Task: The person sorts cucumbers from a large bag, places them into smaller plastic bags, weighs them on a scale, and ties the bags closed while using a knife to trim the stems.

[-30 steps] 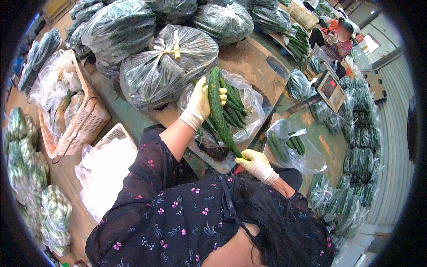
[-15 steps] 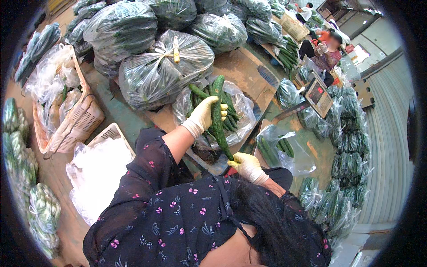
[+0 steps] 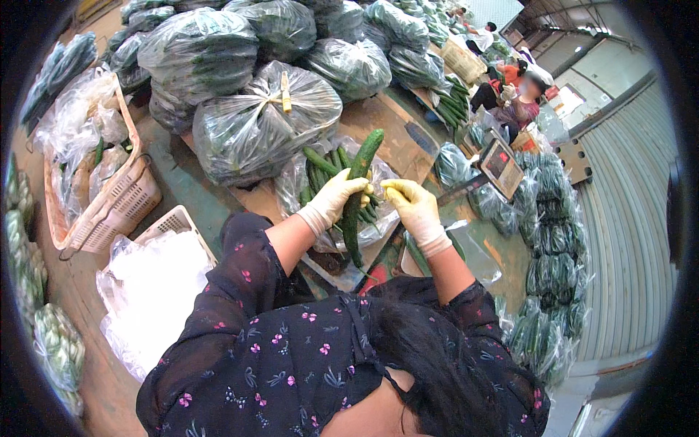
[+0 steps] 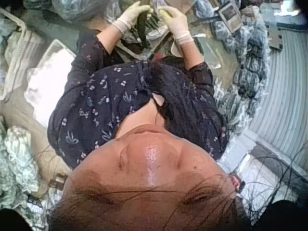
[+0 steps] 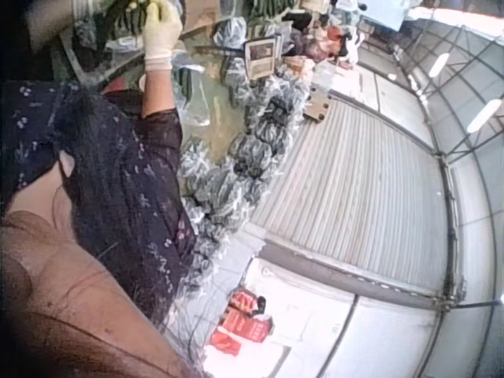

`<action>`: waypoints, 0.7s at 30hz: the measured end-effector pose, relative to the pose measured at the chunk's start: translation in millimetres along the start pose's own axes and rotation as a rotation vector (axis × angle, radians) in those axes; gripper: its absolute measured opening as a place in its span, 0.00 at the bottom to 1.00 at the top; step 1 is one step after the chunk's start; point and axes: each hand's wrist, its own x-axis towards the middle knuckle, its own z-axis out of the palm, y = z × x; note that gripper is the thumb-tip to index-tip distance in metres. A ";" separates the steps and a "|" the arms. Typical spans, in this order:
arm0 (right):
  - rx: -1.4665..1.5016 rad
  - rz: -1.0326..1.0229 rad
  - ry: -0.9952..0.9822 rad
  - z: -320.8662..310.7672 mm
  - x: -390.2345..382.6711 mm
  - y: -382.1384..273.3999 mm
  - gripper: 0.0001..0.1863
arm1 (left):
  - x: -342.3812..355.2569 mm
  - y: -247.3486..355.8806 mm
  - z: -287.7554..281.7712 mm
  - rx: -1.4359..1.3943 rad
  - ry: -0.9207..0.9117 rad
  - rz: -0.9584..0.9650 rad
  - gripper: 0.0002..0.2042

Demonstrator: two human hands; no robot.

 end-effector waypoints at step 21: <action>0.226 0.309 -0.217 172.7 243.7 79.5 0.15 | -24.9 67.4 -60.2 -0.079 0.634 0.222 0.16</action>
